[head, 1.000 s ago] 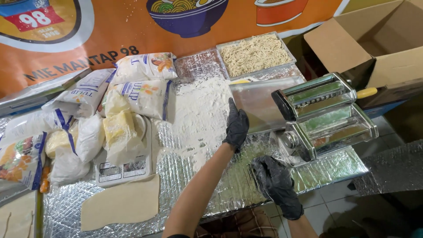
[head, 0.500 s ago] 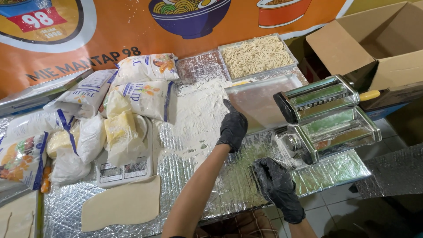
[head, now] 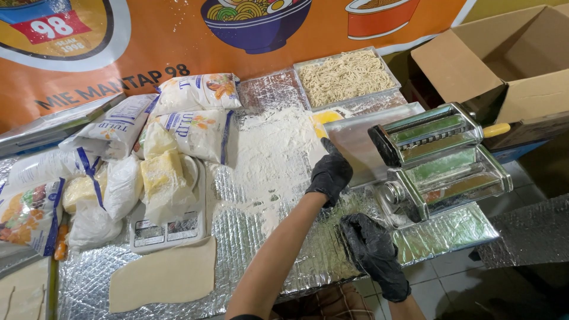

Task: Preparing dough and using a manual machine to cut it into noodles.

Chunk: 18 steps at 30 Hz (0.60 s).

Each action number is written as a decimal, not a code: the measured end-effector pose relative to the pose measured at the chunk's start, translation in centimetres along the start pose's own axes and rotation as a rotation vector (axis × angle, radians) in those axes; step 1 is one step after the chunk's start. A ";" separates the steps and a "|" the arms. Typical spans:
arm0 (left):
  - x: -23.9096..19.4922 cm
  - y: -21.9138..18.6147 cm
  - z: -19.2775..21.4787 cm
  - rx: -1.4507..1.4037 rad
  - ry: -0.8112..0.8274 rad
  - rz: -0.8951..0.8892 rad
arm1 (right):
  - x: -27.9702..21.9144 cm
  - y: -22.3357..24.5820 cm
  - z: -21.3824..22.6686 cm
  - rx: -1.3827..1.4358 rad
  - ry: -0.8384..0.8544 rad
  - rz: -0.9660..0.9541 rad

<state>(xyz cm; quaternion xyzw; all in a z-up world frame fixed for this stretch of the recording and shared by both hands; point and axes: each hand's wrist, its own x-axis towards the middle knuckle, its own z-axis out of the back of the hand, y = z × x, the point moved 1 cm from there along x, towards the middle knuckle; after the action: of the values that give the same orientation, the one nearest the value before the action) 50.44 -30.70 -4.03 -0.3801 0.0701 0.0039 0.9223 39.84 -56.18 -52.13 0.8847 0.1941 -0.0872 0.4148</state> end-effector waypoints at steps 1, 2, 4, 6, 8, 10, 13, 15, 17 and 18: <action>0.1 0.1 -0.1 0.000 -0.003 0.002 | -2.7 2.6 -5.3 -0.001 0.003 -0.002; 0.3 0.2 -0.2 0.007 0.012 0.020 | -5.1 5.6 -10.4 -0.254 -0.035 0.061; 0.4 0.6 -0.3 0.015 0.027 0.037 | -7.4 8.5 -14.5 -0.506 -0.071 0.125; 0.3 1.2 -0.4 0.030 -0.022 0.003 | -6.5 7.7 -12.7 -0.306 -0.014 0.117; 1.3 2.1 -1.0 0.066 -0.016 0.002 | -9.1 11.0 -18.4 -0.525 -0.043 0.191; 1.0 1.5 0.0 0.101 -0.015 0.001 | -9.6 12.2 -20.1 -0.747 -0.069 0.270; -0.8 -0.1 1.9 0.042 0.080 0.084 | -8.2 10.8 -17.5 -0.584 0.000 0.240; -0.6 0.4 1.6 0.002 0.046 0.062 | -8.1 10.7 -17.1 -0.527 0.000 0.230; -1.2 0.9 2.0 -0.015 0.008 0.000 | -10.2 13.6 -21.7 -0.632 -0.031 0.267; -1.5 1.2 2.1 -0.029 -0.024 -0.065 | -11.2 15.0 -24.0 -0.734 -0.068 0.306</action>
<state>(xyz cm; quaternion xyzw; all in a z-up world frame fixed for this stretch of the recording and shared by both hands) 49.14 -28.31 -3.15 -0.3955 0.0464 -0.0206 0.9171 35.70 -49.49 -22.71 0.6930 0.0646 0.0215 0.7178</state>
